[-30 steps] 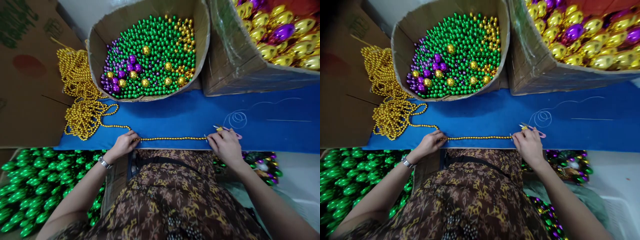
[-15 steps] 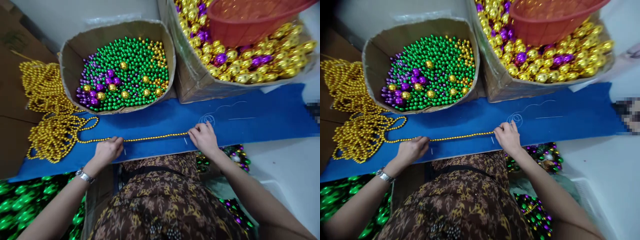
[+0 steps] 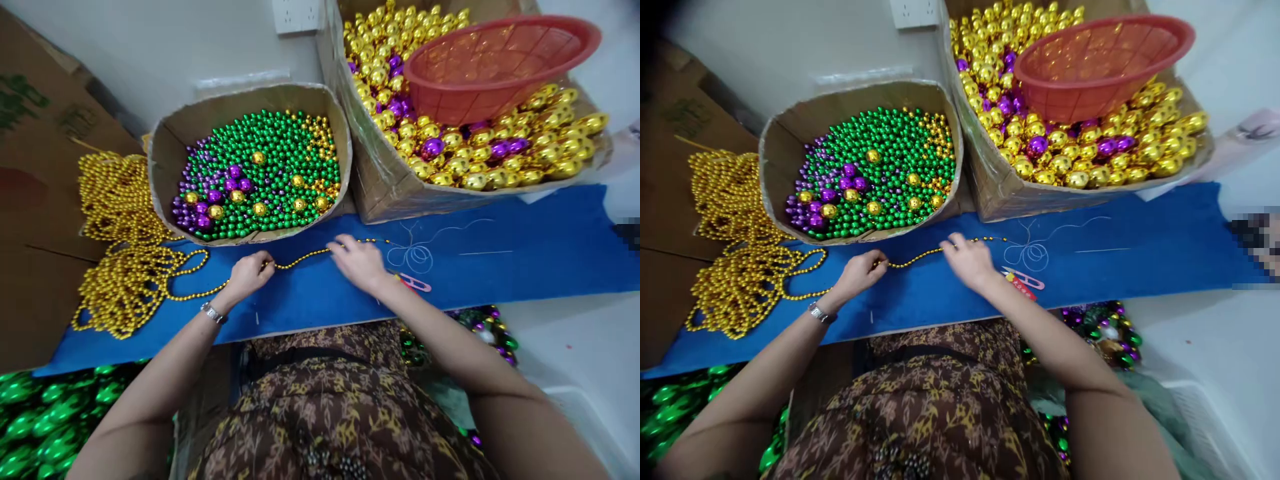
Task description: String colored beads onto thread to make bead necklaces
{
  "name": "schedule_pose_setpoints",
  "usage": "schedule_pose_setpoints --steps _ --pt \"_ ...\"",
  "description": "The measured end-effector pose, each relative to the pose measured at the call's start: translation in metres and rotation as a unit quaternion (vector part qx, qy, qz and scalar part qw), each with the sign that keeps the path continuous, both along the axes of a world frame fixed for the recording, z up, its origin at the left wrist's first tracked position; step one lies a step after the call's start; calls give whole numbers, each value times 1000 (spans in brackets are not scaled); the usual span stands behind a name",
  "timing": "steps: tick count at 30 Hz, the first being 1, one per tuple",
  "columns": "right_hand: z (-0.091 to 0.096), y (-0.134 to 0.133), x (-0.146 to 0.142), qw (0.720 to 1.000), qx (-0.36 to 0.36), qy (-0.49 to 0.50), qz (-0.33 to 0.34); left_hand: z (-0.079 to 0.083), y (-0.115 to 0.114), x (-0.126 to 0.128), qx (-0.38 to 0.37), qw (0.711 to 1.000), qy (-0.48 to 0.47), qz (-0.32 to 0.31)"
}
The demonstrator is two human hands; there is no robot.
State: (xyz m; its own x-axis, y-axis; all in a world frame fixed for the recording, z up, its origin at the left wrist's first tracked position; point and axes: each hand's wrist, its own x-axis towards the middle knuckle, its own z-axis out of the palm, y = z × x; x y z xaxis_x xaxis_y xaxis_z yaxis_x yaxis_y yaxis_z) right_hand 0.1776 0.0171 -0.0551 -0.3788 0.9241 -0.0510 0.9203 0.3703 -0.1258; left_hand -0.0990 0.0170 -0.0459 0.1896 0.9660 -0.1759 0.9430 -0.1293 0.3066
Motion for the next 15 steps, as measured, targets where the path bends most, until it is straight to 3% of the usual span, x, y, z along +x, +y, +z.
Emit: schedule_pose_setpoints --steps 3,6,9,15 --pt "-2 -7 -67 978 -73 164 107 2 -3 -1 -9 993 -118 -3" --pt "-7 -5 -108 951 -105 257 134 3 -7 -1 -40 974 -222 11" --pt "-11 0 -115 965 -86 211 130 3 -8 -4 -78 957 -277 19" --pt "-6 2 -97 970 13 66 232 11 -11 -10 -109 963 -240 -48"
